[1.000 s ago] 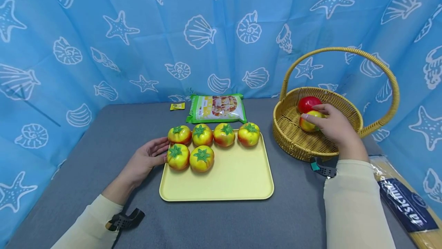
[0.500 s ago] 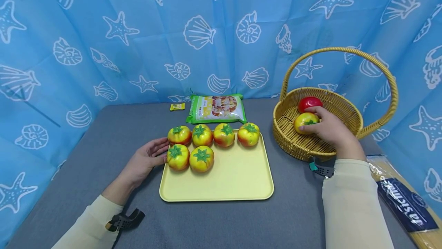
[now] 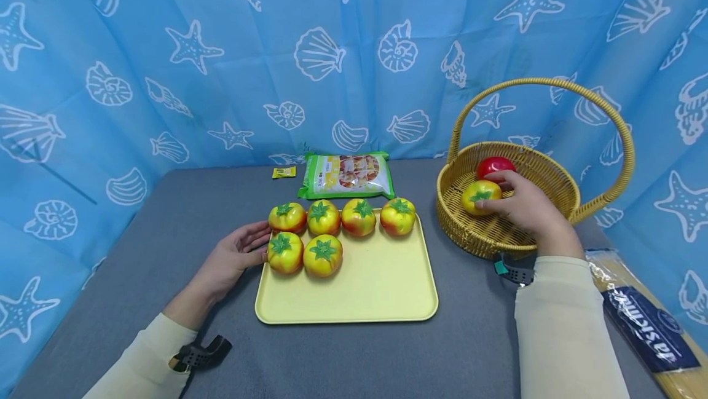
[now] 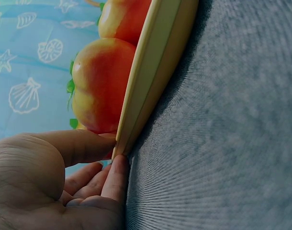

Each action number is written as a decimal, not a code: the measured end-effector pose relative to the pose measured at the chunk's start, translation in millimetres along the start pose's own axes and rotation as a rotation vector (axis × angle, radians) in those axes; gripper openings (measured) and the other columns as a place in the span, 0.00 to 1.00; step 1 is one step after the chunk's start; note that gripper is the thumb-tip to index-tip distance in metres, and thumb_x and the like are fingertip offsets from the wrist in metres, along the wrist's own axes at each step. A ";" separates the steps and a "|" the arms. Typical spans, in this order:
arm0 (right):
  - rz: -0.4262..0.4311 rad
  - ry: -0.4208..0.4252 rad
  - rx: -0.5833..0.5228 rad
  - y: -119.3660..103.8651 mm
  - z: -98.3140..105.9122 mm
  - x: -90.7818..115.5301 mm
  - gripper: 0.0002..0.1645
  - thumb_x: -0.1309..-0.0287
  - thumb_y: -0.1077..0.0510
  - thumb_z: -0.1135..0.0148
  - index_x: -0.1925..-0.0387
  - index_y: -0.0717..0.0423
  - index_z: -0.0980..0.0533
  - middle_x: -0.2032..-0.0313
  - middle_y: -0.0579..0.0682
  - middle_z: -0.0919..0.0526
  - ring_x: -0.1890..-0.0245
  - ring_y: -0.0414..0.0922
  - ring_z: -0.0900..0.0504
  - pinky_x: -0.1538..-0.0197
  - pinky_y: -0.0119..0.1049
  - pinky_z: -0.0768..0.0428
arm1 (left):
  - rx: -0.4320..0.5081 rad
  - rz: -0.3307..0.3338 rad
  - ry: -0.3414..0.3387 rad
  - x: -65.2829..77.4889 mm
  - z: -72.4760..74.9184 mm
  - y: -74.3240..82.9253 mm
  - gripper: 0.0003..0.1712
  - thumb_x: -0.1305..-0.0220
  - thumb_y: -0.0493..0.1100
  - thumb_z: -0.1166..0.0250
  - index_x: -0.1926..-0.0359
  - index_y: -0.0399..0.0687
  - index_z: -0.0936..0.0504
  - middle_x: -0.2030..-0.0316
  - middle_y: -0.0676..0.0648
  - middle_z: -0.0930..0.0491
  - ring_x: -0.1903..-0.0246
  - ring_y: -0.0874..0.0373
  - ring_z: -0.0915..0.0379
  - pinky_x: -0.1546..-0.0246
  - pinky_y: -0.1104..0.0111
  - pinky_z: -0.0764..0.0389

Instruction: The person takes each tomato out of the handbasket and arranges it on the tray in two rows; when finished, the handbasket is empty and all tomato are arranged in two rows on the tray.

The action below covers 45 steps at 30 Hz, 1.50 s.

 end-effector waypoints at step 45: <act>0.251 0.112 -0.441 -86.7 -5.9 17.2 0.43 0.29 0.62 0.26 0.20 0.57 0.37 0.34 0.53 0.31 0.41 0.43 0.21 0.46 0.28 0.17 | -0.011 0.014 0.018 -1.1 1.0 -2.2 0.44 0.31 0.32 0.28 0.19 0.34 0.37 0.22 0.37 0.33 0.25 0.44 0.35 0.30 0.61 0.27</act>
Point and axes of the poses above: each hand's wrist, its own x-axis away from the middle knuckle, its own z-axis out of the back of the hand, y = z × x, the point moved 6 cm from there along -x, towards the middle knuckle
